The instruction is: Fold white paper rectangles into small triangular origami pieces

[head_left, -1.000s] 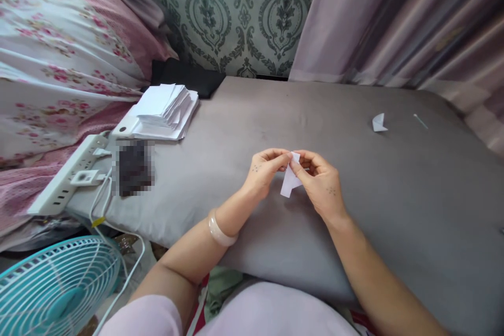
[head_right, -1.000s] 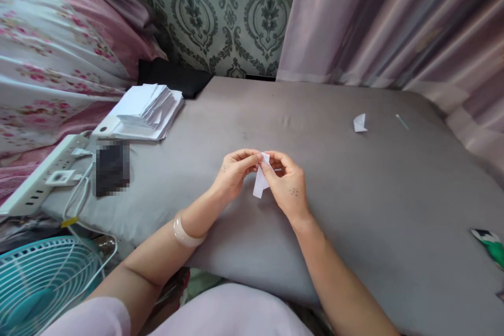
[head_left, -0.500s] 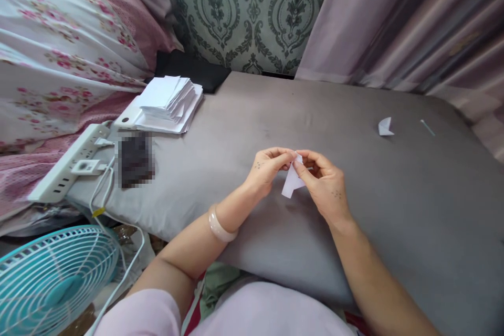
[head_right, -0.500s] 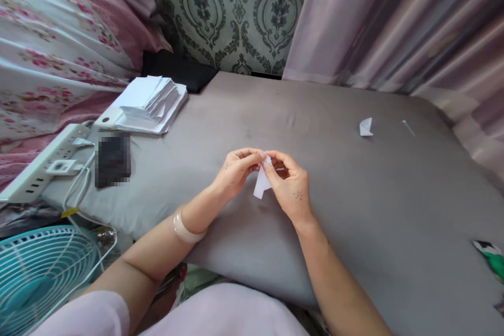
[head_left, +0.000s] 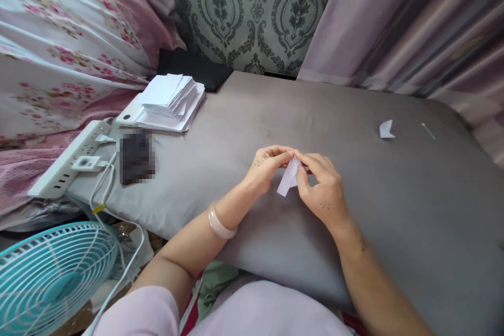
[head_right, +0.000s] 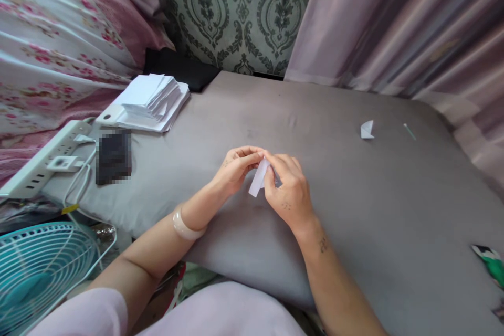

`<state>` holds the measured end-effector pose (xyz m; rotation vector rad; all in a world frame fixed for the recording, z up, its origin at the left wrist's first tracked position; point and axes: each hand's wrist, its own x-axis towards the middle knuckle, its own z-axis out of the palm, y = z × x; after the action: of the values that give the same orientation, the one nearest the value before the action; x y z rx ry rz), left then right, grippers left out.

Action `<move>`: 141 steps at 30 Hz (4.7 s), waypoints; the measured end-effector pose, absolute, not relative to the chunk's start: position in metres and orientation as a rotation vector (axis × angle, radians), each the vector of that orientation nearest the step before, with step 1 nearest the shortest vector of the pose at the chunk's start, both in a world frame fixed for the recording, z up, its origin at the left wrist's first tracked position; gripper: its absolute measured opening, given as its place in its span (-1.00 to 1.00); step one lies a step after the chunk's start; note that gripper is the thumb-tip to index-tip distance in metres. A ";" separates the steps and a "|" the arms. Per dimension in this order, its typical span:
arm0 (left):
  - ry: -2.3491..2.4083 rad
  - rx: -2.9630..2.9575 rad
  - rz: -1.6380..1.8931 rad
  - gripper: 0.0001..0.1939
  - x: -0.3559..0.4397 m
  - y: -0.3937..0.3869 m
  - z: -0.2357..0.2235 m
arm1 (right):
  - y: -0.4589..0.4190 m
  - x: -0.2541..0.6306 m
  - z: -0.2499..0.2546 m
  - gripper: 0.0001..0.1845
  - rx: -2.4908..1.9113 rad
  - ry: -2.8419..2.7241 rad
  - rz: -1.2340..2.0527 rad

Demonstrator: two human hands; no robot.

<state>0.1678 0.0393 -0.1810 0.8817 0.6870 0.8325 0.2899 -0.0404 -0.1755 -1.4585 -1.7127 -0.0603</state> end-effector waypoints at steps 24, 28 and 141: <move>0.579 0.763 0.788 -0.78 0.171 0.036 -0.175 | -0.040 0.290 -0.175 -0.74 -1.412 -0.850 0.714; 0.601 0.789 0.783 -0.78 0.174 0.033 -0.180 | -0.039 0.285 -0.175 -0.76 -1.440 -0.871 0.699; 0.733 1.029 1.096 -0.90 0.174 0.033 -0.179 | -0.042 0.282 -0.186 -0.72 -1.507 -1.574 0.040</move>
<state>0.1737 0.0326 -0.1794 1.0294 0.7328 1.0960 0.2816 -0.0419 -0.1863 -1.5065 -1.5741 0.0400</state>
